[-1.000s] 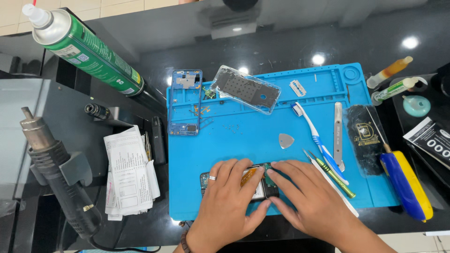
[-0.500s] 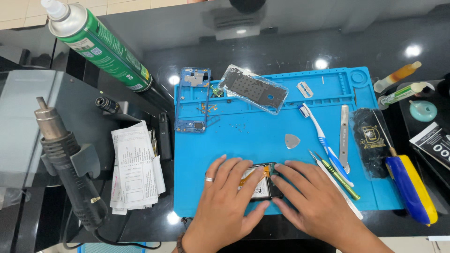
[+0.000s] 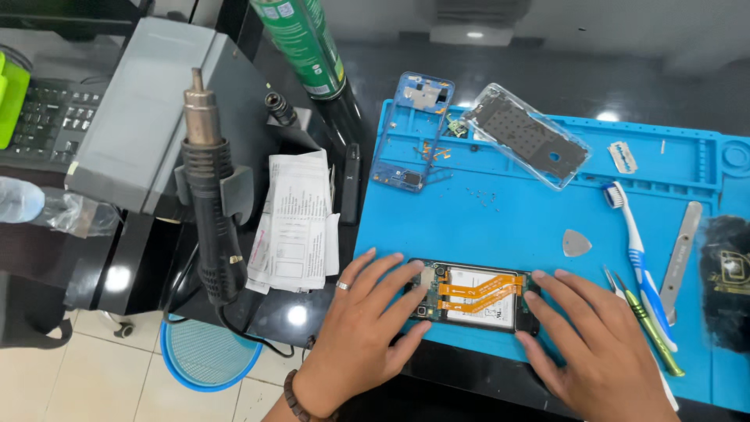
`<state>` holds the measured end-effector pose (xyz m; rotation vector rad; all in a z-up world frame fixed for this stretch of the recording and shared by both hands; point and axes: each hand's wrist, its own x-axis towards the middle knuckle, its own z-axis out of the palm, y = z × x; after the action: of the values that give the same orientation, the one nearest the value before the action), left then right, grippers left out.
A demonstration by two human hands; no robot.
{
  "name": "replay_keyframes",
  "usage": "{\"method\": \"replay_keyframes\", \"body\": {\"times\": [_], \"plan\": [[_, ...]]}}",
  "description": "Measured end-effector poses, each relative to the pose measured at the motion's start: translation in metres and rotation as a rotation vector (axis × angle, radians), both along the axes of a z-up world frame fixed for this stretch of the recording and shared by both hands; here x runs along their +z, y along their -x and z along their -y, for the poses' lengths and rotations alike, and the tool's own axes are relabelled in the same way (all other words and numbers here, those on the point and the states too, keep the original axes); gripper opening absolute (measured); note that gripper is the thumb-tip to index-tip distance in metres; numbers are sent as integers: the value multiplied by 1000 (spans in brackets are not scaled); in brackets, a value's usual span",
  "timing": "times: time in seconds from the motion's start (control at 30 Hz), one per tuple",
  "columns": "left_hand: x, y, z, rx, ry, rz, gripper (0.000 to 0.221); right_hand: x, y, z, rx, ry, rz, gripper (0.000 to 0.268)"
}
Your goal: The person installs a battery into a disassembled smartphone, connects a ribbon cable, and places a metal shielding plate over the internal components. They then pick up the phone's frame to prepare for reassembly.
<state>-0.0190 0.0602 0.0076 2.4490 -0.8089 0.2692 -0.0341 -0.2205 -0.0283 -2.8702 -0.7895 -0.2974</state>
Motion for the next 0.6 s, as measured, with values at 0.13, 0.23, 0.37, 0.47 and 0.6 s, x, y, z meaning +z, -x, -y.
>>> {"method": "replay_keyframes", "body": {"times": [0.13,0.23,0.37,0.47,0.6], "plan": [[-1,-2,-2,-7,18,21,29,5,-2,-5,-4,-27,8,50],[-1,-3,-3,-35,12,29,28,7,-2,-6,-6,-50,2,50],[2,-3,-3,-44,44,22,21,6,-3,-6,-19,-56,-19,51],[1,-3,-3,-63,39,63,15,7,-2,-6,-26,-50,-37,51],[2,-5,-2,-87,31,53,17,7,-4,-5,-21,-49,-43,54]]}}
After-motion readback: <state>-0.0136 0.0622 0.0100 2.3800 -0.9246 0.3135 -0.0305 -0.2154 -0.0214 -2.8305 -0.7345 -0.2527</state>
